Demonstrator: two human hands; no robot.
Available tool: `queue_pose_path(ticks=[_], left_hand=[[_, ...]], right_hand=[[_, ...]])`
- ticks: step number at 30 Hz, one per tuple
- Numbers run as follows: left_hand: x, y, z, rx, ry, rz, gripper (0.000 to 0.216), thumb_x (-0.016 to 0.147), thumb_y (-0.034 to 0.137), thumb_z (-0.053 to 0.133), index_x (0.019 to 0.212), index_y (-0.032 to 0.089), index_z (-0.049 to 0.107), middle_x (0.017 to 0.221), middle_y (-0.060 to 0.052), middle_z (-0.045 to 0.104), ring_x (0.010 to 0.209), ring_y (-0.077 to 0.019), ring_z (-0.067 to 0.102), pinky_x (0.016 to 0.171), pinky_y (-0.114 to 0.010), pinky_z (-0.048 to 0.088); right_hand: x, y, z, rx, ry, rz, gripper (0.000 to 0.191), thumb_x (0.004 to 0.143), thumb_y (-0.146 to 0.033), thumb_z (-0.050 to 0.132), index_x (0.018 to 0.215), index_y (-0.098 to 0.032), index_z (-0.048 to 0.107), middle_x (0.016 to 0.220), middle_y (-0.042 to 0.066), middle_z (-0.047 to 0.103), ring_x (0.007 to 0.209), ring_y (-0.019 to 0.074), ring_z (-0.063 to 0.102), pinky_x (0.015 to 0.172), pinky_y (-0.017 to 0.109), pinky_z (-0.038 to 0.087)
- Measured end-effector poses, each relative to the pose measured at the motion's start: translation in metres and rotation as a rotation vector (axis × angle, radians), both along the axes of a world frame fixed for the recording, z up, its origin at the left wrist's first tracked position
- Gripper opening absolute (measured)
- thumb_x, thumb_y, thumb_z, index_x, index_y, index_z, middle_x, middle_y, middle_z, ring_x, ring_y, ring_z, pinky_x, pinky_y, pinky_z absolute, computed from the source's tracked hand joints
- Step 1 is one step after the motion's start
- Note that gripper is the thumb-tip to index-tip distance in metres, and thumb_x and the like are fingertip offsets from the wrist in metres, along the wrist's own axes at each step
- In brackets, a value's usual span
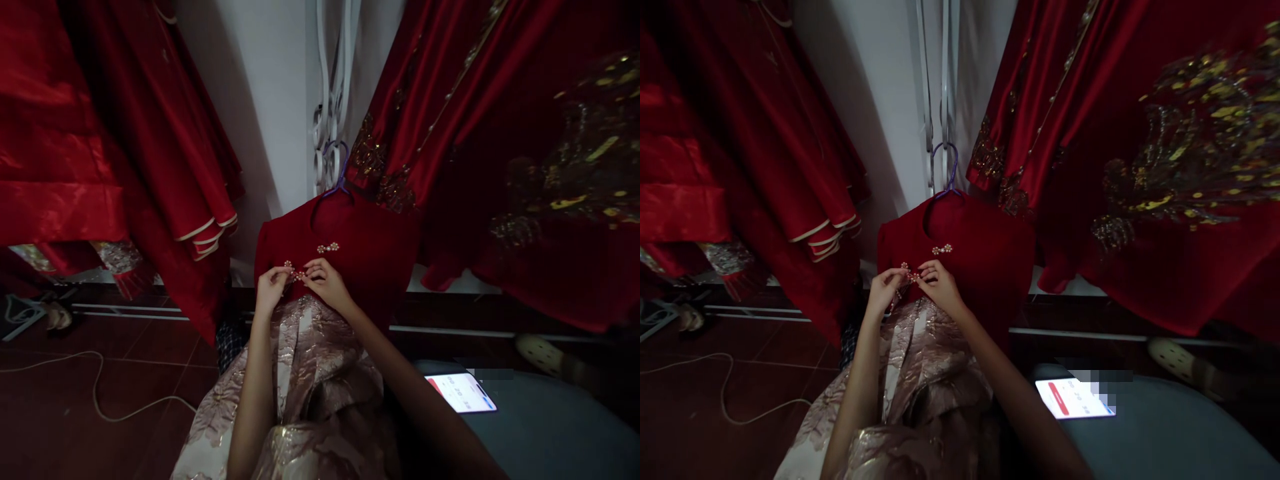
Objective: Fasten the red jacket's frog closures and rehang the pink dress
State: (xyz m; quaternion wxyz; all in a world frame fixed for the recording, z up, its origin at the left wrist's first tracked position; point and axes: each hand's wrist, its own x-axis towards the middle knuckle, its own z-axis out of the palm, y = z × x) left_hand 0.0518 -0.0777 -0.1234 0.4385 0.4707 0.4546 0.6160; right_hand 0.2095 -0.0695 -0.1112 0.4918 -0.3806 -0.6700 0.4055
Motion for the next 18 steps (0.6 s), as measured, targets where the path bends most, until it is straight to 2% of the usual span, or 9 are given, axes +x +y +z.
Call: queue_pose_path(ticks=[4, 9, 14, 18], left_hand=[[0.005, -0.002, 0.001, -0.004, -0.038, -0.014, 0.020, 0.069, 0.028, 0.062, 0.081, 0.012, 0.067, 0.089, -0.008, 0.068, 0.075, -0.0140, 0.064, 0.080, -0.033, 0.052], [0.005, -0.005, 0.004, 0.022, -0.002, 0.038, 0.021, 0.070, 0.025, 0.060, 0.085, 0.012, 0.067, 0.088, -0.008, 0.069, 0.077, -0.0144, 0.065, 0.080, -0.032, 0.052], [0.002, -0.005, 0.004, 0.037, 0.064, 0.016, 0.028, 0.065, 0.022, 0.067, 0.090, 0.011, 0.068, 0.089, -0.010, 0.070, 0.080, -0.0161, 0.066, 0.083, -0.032, 0.051], [0.003, -0.002, -0.002, 0.077, 0.131, 0.047, 0.031, 0.064, 0.025, 0.069, 0.092, 0.011, 0.068, 0.089, -0.011, 0.070, 0.079, -0.0174, 0.066, 0.079, -0.031, 0.052]], right_hand=[[-0.009, 0.008, -0.007, 0.023, -0.015, -0.084, 0.033, 0.068, -0.035, 0.064, 0.095, -0.020, 0.051, 0.082, 0.003, 0.057, 0.072, 0.0126, 0.059, 0.062, 0.025, 0.053], [-0.013, 0.009, -0.012, 0.056, 0.002, -0.172, 0.034, 0.069, -0.036, 0.064, 0.097, -0.020, 0.051, 0.079, 0.003, 0.057, 0.070, 0.0131, 0.058, 0.062, 0.027, 0.053], [-0.014, 0.007, -0.009, 0.079, -0.008, -0.173, 0.034, 0.070, -0.035, 0.064, 0.097, -0.019, 0.051, 0.078, 0.003, 0.057, 0.070, 0.0132, 0.059, 0.062, 0.026, 0.053], [-0.017, 0.007, -0.007, 0.114, -0.011, -0.180, 0.031, 0.072, -0.033, 0.062, 0.098, -0.019, 0.053, 0.081, 0.004, 0.058, 0.073, 0.0132, 0.059, 0.064, 0.026, 0.053]])
